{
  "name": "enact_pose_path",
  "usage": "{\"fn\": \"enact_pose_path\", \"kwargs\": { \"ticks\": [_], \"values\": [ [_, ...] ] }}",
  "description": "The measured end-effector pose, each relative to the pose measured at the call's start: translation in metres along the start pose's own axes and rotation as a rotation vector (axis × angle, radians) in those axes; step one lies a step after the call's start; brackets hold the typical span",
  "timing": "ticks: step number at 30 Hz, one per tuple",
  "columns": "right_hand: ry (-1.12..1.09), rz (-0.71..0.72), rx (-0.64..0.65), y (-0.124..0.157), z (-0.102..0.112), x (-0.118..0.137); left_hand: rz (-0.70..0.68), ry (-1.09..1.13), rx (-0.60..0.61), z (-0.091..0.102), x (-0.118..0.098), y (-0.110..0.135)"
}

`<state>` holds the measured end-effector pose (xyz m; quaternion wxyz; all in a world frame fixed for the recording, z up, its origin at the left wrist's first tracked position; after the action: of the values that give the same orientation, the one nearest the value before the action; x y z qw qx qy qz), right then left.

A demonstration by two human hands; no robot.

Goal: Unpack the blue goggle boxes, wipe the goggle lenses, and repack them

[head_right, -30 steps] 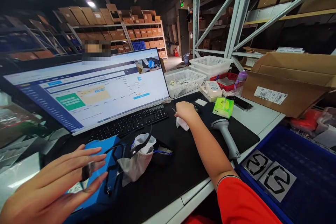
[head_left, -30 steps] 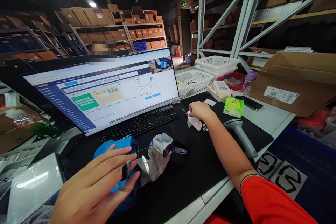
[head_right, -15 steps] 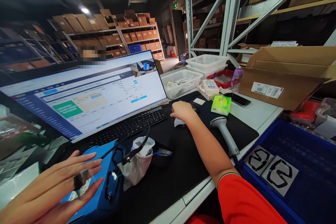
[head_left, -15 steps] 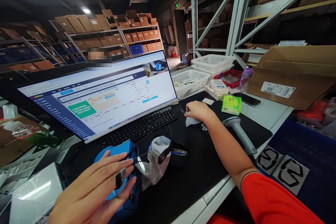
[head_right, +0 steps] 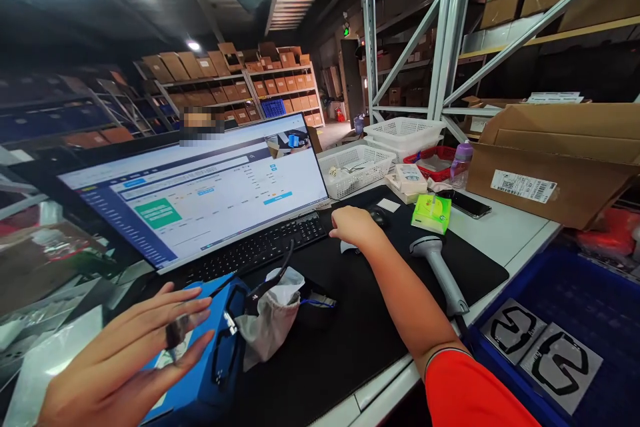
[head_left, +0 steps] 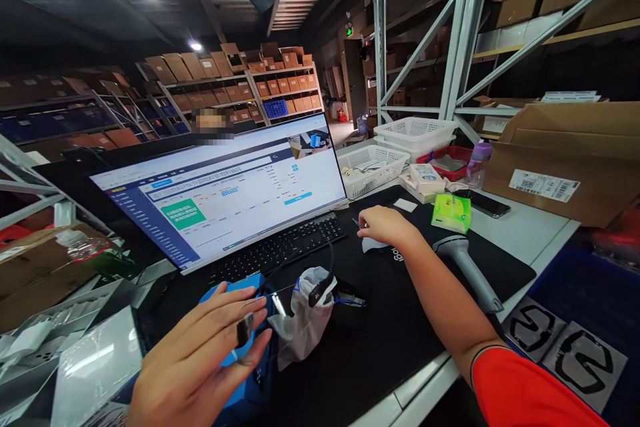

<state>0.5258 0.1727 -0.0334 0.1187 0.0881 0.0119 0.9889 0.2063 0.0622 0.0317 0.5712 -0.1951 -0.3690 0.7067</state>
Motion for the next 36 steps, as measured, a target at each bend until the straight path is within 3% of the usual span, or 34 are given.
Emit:
{"fn": "enact_pose_path", "kwargs": {
  "ticks": [5,9,12,15,18,20,22,24,27,29,32,36],
  "values": [
    [0.034,0.080,0.005,0.007,-0.002,0.018,0.010,-0.040,-0.031,0.000,0.004,0.000],
    [0.042,0.250,-0.052,0.033,-0.019,0.082,0.128,-0.062,-0.199,0.008,-0.001,0.000],
    [-0.147,0.581,-0.315,0.077,-0.032,0.147,0.287,-0.149,-0.344,0.012,-0.005,0.007],
    [-0.313,0.924,-0.586,0.124,-0.047,0.179,0.496,-0.168,-0.436,0.005,-0.002,0.019],
    [-0.374,1.035,-0.676,0.137,-0.055,0.179,0.736,-0.037,-0.547,-0.006,0.010,0.034],
    [-0.355,1.062,-0.738,0.134,-0.048,0.170,0.895,0.142,-0.580,-0.017,0.024,0.044],
    [-0.347,1.083,-0.835,0.130,-0.033,0.158,0.982,0.351,-0.557,-0.028,0.039,0.050],
    [-0.409,1.060,-0.915,0.123,-0.012,0.143,0.973,0.472,-0.465,-0.033,0.052,0.052],
    [-0.534,1.005,-0.901,0.112,0.016,0.125,1.036,0.359,-0.172,-0.036,0.073,0.065],
    [-0.584,0.992,-0.863,0.109,0.029,0.118,1.103,0.199,-0.053,-0.032,0.088,0.077],
    [-0.584,1.005,-0.803,0.110,0.037,0.115,1.104,0.070,-0.113,-0.021,0.102,0.083],
    [-0.566,1.011,-0.735,0.110,0.036,0.116,1.058,0.179,-0.108,-0.027,0.102,0.076]
  ]
}}
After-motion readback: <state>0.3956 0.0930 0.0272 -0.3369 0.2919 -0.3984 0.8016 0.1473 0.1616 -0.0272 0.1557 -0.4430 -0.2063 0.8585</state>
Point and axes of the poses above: each hand's wrist, its own y-axis away from the middle knuckle, its own z-axis out of the back of the hand, x = y × z, the point moved 8 cm from there along -y, towards the middle knuckle, and after that the axes turned 8 degrees about -z, right-handed, at the moved point
